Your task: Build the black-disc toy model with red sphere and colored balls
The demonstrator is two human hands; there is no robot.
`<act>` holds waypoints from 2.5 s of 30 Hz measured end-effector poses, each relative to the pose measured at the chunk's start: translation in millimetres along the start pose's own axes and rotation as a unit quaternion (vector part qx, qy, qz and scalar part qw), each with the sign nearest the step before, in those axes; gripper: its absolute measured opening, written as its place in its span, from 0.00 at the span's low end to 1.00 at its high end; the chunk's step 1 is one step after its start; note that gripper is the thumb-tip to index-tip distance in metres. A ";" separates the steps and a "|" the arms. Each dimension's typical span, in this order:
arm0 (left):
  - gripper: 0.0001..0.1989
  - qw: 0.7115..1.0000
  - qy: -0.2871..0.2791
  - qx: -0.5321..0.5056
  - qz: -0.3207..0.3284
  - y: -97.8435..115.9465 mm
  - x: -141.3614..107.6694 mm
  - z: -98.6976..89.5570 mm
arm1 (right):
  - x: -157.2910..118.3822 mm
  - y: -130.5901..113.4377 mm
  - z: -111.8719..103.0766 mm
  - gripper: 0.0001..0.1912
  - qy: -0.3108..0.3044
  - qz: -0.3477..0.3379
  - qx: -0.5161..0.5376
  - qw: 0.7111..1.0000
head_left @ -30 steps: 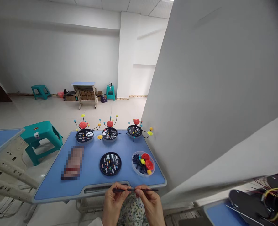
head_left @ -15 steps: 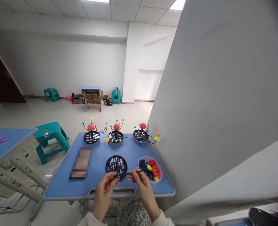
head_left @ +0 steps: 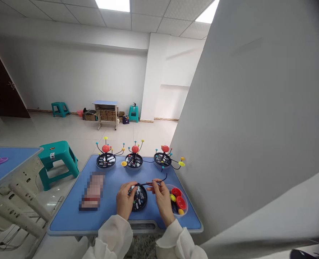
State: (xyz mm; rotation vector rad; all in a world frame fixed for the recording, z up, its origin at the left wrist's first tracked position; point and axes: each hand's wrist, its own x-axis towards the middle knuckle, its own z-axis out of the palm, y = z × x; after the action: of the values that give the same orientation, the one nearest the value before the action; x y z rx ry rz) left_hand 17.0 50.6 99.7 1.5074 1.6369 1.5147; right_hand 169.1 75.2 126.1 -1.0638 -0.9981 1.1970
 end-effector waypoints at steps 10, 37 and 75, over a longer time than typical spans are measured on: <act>0.11 0.999 -0.038 0.009 -0.010 -5.0 -0.4 -2.3 | 10.2 17.1 13.4 0.28 -0.020 0.038 0.002 0.999; 0.09 0.989 -0.019 0.140 0.052 -40.5 -11.4 -0.9 | -17.8 47.8 11.3 0.12 -0.159 -0.382 -0.550 0.726; 0.12 0.987 -0.124 0.012 0.104 24.5 -27.3 80.9 | -19.9 -26.4 -89.3 0.08 -0.009 -0.077 -0.691 0.719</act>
State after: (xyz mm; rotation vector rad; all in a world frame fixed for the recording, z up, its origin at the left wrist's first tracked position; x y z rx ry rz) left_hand 105.0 54.3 88.3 1.8471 1.3960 1.3479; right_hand 259.4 45.3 131.9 -2.0076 -2.0287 0.0939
